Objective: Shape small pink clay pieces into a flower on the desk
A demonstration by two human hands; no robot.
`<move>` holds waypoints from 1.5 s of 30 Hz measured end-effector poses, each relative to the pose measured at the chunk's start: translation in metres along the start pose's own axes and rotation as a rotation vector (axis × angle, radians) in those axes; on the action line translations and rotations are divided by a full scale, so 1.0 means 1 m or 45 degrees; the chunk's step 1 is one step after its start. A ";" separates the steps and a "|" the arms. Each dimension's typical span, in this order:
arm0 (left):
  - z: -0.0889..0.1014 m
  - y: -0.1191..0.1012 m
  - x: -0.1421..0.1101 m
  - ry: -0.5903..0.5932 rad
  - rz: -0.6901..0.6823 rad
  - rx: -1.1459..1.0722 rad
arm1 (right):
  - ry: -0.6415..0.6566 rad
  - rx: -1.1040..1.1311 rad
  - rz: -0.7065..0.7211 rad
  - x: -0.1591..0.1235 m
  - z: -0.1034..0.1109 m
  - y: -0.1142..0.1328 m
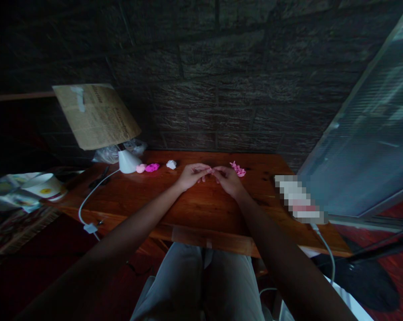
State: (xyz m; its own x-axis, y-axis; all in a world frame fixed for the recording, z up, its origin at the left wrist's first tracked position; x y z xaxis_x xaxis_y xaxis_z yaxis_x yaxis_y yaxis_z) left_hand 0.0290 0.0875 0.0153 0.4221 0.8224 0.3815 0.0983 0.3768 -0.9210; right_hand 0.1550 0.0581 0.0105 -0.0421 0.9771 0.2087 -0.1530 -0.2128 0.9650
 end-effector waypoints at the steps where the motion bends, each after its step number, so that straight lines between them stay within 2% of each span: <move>1: 0.000 0.000 0.000 0.004 0.004 -0.004 | 0.006 -0.011 0.006 0.000 0.000 0.001; 15: -0.005 -0.002 0.000 0.079 -0.024 0.066 | 0.051 -0.087 0.048 -0.002 -0.003 0.005; 24: -0.008 0.003 0.000 0.087 0.020 -0.021 | 0.035 -0.050 0.042 0.001 -0.002 0.001; 30: -0.007 0.003 0.000 0.091 0.028 0.037 | 0.028 -0.060 0.060 -0.001 -0.002 0.002; 37: -0.003 -0.004 0.002 0.047 -0.069 0.059 | 0.030 -0.045 0.039 0.000 -0.002 0.003; 45: -0.007 -0.002 0.003 0.111 -0.063 0.107 | -0.012 -0.064 0.013 0.000 0.002 0.000</move>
State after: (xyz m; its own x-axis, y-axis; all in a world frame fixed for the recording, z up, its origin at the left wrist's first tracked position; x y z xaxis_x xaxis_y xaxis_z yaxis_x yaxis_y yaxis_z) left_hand 0.0362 0.0863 0.0176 0.4957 0.7632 0.4145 0.0468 0.4532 -0.8902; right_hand 0.1569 0.0586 0.0109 -0.0350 0.9749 0.2198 -0.2019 -0.2223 0.9538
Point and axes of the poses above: each hand's wrist, its own x-axis towards the middle knuckle, its own z-axis out of the back of the hand, y = z × x, the point moved 10 cm from there along x, towards the middle knuckle, and after that the axes turned 4 degrees about -z, right-handed, at the moved point
